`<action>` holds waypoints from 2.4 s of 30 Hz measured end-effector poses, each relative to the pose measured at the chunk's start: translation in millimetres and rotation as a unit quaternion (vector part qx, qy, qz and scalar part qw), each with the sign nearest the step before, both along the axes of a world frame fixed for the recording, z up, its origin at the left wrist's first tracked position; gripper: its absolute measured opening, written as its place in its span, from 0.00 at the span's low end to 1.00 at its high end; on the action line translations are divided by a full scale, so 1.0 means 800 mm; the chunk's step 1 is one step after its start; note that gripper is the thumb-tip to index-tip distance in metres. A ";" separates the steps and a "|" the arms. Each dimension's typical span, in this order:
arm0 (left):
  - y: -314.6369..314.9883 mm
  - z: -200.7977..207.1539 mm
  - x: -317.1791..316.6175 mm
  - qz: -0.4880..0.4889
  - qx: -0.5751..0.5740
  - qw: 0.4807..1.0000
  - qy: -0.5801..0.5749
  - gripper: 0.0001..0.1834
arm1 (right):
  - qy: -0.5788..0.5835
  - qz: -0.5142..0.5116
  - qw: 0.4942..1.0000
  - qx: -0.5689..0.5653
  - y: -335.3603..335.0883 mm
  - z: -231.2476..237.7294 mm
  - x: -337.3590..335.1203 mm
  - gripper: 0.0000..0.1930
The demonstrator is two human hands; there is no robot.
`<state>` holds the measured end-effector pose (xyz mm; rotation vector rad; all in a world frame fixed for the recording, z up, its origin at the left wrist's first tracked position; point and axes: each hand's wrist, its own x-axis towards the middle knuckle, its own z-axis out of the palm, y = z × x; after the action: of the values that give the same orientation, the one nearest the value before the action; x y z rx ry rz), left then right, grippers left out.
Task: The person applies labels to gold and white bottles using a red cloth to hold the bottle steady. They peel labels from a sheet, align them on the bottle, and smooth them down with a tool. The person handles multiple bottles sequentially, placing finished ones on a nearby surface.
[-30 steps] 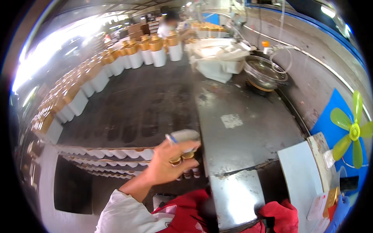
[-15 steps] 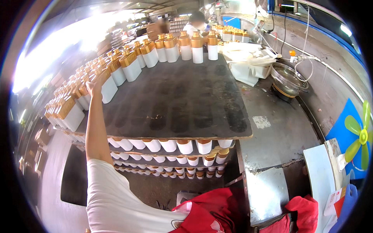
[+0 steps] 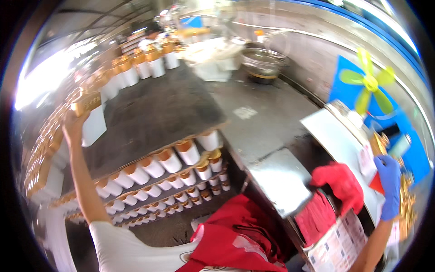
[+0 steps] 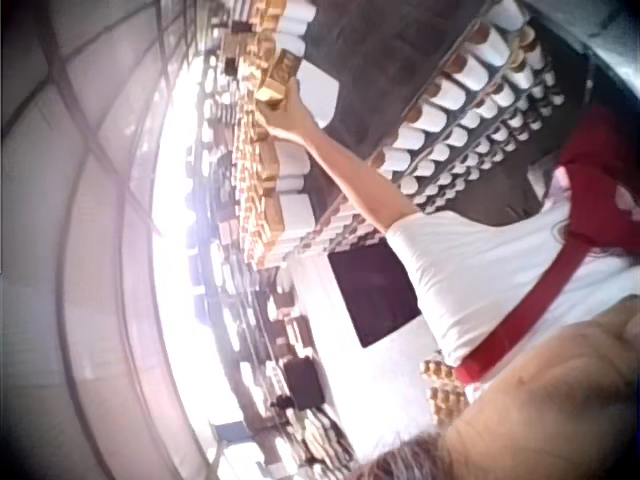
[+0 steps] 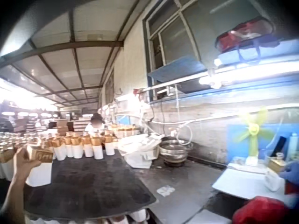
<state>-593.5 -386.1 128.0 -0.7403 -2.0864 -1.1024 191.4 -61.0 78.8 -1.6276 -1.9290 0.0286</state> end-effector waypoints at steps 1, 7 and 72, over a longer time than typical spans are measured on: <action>0.027 -0.001 0.041 -0.093 0.030 0.995 0.018 0.29 | -0.022 0.001 1.000 0.005 -0.017 0.010 -0.006 0.11; 0.162 -0.026 0.236 -0.588 0.155 0.772 -0.183 0.36 | 0.067 0.048 0.994 -0.068 -0.092 0.000 -0.002 0.12; 0.386 -0.288 0.708 -0.761 -0.247 0.269 -0.536 0.30 | 0.504 -0.583 0.632 -0.081 -0.398 -0.309 -0.039 0.11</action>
<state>-27.1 -77.4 -102.1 -3.7553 -1.9461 -2.2170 160.0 -379.4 -168.5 -1.9986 0.1247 0.4760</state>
